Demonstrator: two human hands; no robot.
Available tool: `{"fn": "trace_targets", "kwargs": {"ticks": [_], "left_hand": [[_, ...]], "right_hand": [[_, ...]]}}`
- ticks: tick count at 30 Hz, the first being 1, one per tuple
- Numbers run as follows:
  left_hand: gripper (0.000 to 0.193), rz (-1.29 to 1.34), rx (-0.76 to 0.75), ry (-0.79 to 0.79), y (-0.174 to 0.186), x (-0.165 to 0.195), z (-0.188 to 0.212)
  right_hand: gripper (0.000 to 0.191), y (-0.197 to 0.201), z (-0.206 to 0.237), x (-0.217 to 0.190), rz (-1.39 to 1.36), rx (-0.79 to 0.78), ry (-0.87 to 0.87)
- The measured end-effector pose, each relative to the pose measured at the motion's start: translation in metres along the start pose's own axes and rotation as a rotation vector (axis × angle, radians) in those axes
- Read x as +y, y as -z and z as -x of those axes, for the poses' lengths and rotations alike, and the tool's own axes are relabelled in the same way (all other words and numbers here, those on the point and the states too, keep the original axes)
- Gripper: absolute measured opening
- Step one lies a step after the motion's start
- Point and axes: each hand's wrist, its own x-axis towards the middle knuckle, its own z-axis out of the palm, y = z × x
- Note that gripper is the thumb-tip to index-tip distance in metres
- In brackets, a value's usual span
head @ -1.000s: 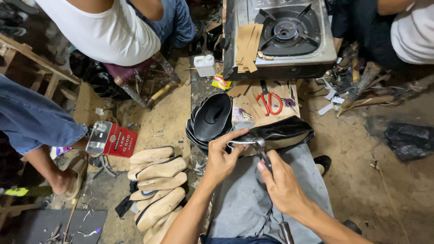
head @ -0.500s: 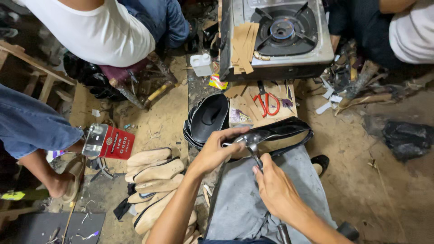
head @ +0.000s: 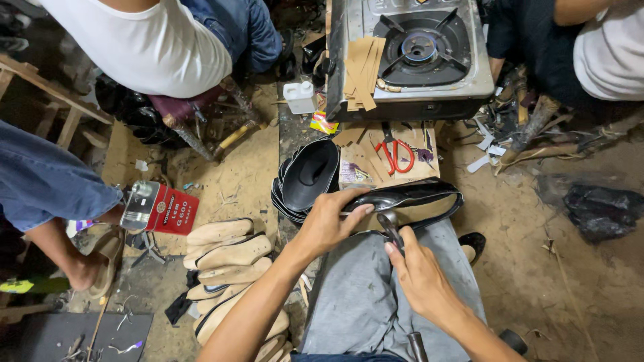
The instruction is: The person works on a black shoe upper while seated, heating it over a gas burner and hammering it over a wooden last to shape it. They pull and press the upper edges, use pliers on the shoe, and handle additional shoe uppers and lasts from the pile beside them.
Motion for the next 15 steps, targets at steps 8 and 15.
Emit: {"fn": "trace_targets", "kwargs": {"ticks": [8,15], "left_hand": [[0.063,0.060,-0.135,-0.070,0.012,0.003,-0.004],[0.061,0.117,-0.194,0.176,0.014,0.012,-0.004]], "right_hand": [[0.020,-0.004,0.010,0.002,-0.336,0.205,0.400],[0.022,-0.019,-0.004,0.000,0.164,0.181,0.267]]}}
